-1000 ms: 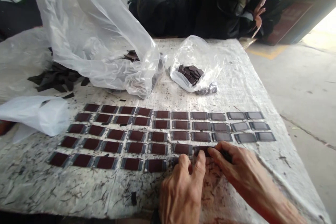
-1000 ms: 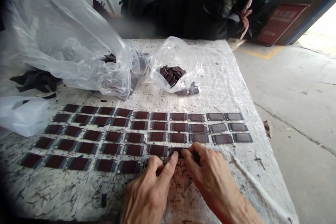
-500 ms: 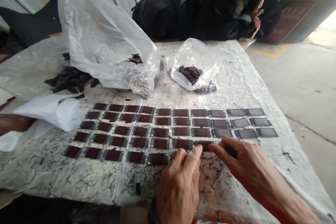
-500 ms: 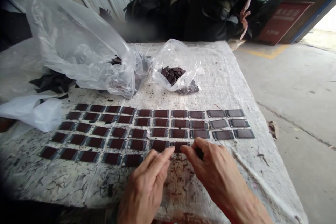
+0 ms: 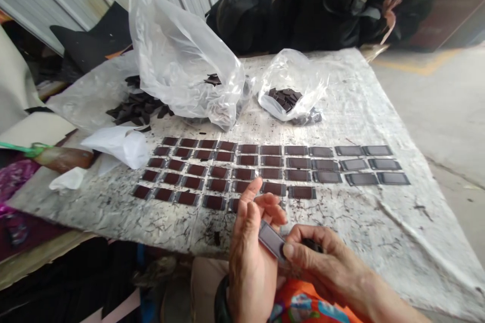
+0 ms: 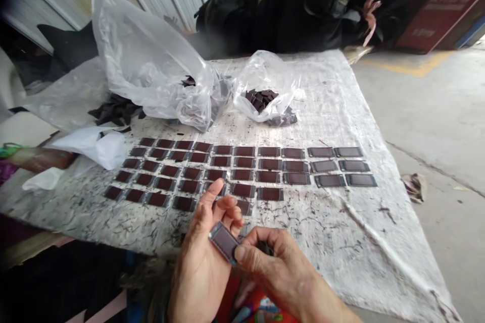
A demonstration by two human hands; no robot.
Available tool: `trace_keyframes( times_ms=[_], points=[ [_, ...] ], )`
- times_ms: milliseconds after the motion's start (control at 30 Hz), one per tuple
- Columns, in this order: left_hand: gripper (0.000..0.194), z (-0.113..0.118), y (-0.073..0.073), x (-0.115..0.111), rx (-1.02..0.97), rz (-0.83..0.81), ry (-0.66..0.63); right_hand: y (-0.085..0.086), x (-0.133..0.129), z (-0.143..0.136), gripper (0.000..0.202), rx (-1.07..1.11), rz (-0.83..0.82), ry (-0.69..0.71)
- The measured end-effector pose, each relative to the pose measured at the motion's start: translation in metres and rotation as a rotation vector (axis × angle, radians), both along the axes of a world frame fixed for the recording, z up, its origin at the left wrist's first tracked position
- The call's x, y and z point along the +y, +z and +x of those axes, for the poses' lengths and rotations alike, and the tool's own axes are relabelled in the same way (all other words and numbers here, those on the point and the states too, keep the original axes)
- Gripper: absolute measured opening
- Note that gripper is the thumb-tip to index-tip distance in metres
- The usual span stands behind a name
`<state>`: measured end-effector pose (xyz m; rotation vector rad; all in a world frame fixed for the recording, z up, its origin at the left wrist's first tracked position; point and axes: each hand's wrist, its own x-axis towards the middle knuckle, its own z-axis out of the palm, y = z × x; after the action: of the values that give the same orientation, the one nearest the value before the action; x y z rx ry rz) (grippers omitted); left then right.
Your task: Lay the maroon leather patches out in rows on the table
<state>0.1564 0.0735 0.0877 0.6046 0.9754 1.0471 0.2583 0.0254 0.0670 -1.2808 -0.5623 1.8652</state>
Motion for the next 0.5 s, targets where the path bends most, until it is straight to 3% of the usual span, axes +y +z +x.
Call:
trace_keyframes(
  times_ms=[133, 233, 300, 367, 500],
  points=[
    [0.027, -0.017, -0.012, 0.002, 0.378, 0.265, 0.035, 0.001, -0.002, 0.032, 0.039, -0.484, 0.099, 0.112],
    [0.023, -0.032, -0.024, 0.0, 0.742, 0.747, -0.066, 0.003, -0.004, 0.056, 0.034, -0.746, 0.141, 0.235],
    [0.03, -0.037, -0.03, -0.002, 0.84, 1.084, -0.185, 0.006, -0.002, 0.067, 0.033, -0.814, 0.146, 0.29],
    [0.033, -0.038, -0.035, -0.003, 0.87, 1.301, -0.284, 0.007, 0.002, 0.074, 0.032, -0.847, 0.146, 0.335],
    [0.027, -0.029, -0.038, -0.005, 0.931, 1.427, -0.342, 0.005, 0.011, 0.081, 0.029, -0.849, 0.155, 0.382]
  ],
)
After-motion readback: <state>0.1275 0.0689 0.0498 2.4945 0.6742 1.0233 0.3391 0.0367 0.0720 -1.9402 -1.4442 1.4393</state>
